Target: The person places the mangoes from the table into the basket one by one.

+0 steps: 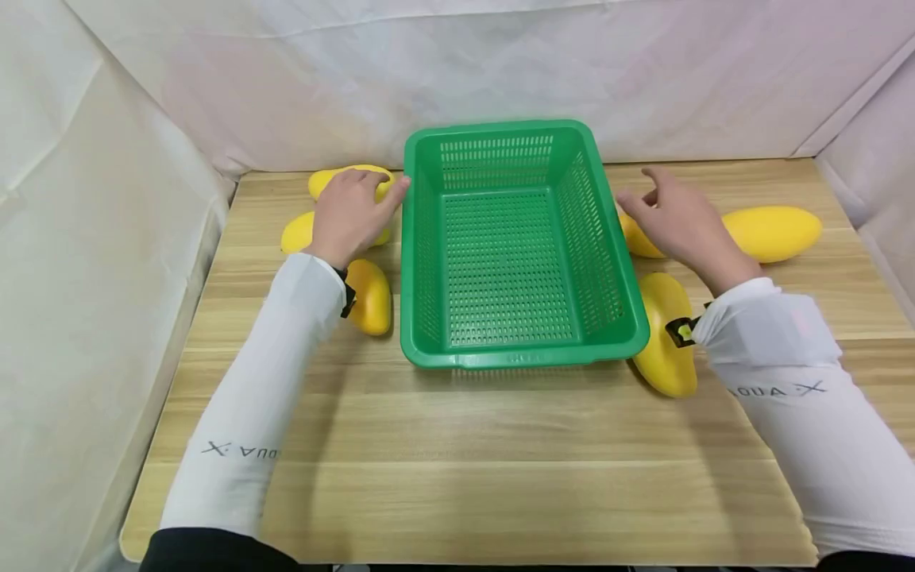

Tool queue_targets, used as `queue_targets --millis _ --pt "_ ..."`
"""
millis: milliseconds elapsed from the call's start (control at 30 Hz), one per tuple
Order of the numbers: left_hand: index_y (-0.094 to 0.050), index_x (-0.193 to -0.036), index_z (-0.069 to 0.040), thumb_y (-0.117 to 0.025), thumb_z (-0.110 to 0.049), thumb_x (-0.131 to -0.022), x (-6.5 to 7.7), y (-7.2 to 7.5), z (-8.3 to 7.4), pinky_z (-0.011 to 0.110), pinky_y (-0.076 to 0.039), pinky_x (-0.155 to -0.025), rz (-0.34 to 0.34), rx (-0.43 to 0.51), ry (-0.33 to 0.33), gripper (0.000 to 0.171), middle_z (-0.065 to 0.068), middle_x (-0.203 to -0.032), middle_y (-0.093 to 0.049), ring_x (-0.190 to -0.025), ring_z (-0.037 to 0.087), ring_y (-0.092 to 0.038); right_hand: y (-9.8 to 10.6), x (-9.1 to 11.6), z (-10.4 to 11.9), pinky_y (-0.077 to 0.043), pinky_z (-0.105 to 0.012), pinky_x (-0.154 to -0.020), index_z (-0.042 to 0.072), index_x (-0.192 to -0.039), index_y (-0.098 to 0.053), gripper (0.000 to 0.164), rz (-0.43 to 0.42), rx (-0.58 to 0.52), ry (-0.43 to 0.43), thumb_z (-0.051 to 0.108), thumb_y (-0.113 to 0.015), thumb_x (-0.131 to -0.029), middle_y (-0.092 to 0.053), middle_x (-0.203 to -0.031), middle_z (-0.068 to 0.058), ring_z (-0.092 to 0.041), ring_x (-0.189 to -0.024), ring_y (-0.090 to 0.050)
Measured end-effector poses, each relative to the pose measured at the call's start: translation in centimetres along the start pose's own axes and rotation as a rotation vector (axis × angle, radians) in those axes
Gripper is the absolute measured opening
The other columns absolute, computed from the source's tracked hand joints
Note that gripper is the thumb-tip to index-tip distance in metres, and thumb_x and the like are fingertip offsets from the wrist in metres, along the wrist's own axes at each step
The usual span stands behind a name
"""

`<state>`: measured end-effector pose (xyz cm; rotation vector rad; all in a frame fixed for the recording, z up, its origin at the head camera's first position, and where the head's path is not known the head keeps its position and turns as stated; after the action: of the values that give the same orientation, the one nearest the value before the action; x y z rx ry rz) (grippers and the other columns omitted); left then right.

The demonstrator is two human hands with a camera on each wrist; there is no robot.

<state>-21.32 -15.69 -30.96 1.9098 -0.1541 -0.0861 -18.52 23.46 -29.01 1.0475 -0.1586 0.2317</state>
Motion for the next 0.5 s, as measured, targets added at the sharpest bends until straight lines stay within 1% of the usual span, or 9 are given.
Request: queue_targets --millis 100,167,267,333,433,500 --pt "-0.053 -0.132 -0.004 -0.026 -0.066 -0.093 0.8 -0.1 -0.7 0.045 -0.025 -0.111 0.024 0.020 -0.026 0.078 0.014 -0.137 -0.050 -0.131 0.031 -0.035 -0.8 0.8 0.5 -0.041 -0.063 -0.085 0.006 -0.152 -0.001 0.082 0.056 -0.010 0.003 0.058 -0.031 -0.095 -0.049 -0.128 -0.033 -0.045 -0.104 -0.052" --pt "-0.053 -0.133 -0.003 -0.028 -0.066 -0.093 1.2 -0.1 -1.2 0.046 -0.023 -0.112 0.055 0.013 -0.044 0.079 0.015 -0.139 -0.049 -0.132 0.032 -0.032 -1.3 1.2 0.9 -0.045 -0.060 -0.082 0.008 -0.152 0.000 0.084 0.088 -0.033 0.004 0.058 -0.034 -0.095 -0.051 -0.125 -0.032 -0.041 -0.099 -0.056" --pt "-0.049 -0.135 0.000 -0.032 -0.065 -0.093 1.8 -0.1 -1.8 0.045 -0.018 -0.114 0.101 -0.010 -0.063 0.079 0.017 -0.140 -0.046 -0.134 0.034 -0.029 -2.0 1.9 1.2 -0.047 -0.056 -0.080 0.010 -0.153 0.001 0.082 0.123 -0.052 0.013 0.055 -0.037 -0.095 -0.054 -0.122 -0.030 -0.037 -0.095 -0.059" --pt "-0.046 -0.137 0.002 -0.034 -0.064 -0.093 2.2 -0.2 -2.1 0.046 -0.017 -0.114 0.132 -0.021 -0.063 0.080 0.019 -0.142 -0.044 -0.135 0.035 -0.026 -2.5 2.1 1.4 -0.049 -0.056 -0.079 0.010 -0.153 0.001 0.080 0.131 -0.061 0.024 0.049 -0.040 -0.097 -0.055 -0.120 -0.031 -0.037 -0.094 -0.060" --pt "-0.043 -0.138 0.004 -0.040 -0.061 -0.092 2.9 -0.6 -2.3 0.046 -0.017 -0.114 0.164 -0.022 -0.062 0.080 0.021 -0.143 -0.041 -0.135 0.036 -0.026 -3.1 2.4 1.5 -0.050 -0.055 -0.077 0.011 -0.153 0.003 0.077 0.126 -0.054 0.038 0.038 -0.044 -0.099 -0.054 -0.118 -0.032 -0.038 -0.093 -0.060" --pt "-0.043 -0.139 0.001 -0.044 -0.059 -0.092 3.4 -1.0 -2.5 0.046 -0.019 -0.113 0.174 0.002 -0.086 0.076 0.018 -0.141 -0.044 -0.133 0.034 -0.029 -3.5 2.6 1.5 -0.051 -0.056 -0.075 0.012 -0.152 0.008 0.078 0.123 -0.059 0.044 0.031 -0.045 -0.099 -0.051 -0.122 -0.035 -0.040 -0.092 -0.060"
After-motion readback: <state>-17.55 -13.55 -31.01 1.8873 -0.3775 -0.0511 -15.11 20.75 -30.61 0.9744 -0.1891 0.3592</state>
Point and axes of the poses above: each hand's wrist, its own x-axis away from the middle knuckle, its own y-axis out of the back of the hand, z = x × y, the point moved 2 cm from there along -x, towards the middle knuckle
